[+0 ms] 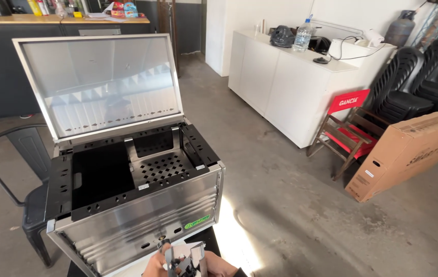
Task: The person unwraps several items from black plastic bags and protective packaging in front of an open stainless steel display case. They remove a perforated metal tray, a small black component, and a flat metal plate, placing them into the case or on the counter.
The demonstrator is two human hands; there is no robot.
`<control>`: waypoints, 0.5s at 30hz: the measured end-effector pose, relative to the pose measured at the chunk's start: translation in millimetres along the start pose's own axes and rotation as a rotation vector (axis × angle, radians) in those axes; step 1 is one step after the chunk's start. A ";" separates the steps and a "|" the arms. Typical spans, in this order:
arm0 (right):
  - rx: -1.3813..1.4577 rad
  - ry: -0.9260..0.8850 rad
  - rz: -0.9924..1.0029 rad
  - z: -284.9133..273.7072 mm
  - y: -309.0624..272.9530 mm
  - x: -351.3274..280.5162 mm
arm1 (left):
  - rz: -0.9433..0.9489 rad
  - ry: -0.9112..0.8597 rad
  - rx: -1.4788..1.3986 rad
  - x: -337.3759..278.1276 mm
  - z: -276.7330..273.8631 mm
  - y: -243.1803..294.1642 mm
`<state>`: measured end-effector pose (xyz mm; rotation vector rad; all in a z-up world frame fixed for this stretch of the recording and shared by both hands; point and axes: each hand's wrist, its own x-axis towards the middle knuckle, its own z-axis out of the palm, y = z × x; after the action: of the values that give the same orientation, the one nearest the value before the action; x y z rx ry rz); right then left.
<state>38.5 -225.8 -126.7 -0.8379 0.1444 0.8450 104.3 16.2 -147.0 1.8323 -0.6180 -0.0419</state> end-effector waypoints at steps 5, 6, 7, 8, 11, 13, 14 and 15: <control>-0.196 0.209 0.033 -13.7 -34.8 25.3 | -0.295 -0.039 0.149 5.4 -11.7 77.7; -0.334 0.132 -0.007 -20.8 -34.6 28.4 | -0.235 -0.022 0.141 5.6 -12.3 82.6; -0.470 0.056 -0.051 -28.1 -35.4 32.3 | -0.173 -0.006 0.132 7.1 -13.5 87.1; -0.471 0.054 -0.052 -29.0 -36.9 35.2 | -0.172 -0.004 0.135 7.5 -13.3 83.0; -0.652 0.041 0.002 -19.6 -42.8 33.3 | -0.170 0.061 0.022 5.4 -9.3 49.0; -0.602 0.080 0.063 1.8 -52.3 18.8 | -0.111 0.144 -0.006 1.4 -1.8 -3.7; -0.602 0.078 0.065 4.2 -53.4 18.4 | -0.112 0.146 -0.006 2.1 -4.8 14.7; -0.573 0.091 0.085 6.9 -54.4 17.7 | -0.197 0.152 0.027 3.1 -8.0 33.5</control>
<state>87.7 -230.5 -97.0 -1.4155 0.0143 0.9431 96.5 14.6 -113.4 1.8977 -0.3317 -0.0248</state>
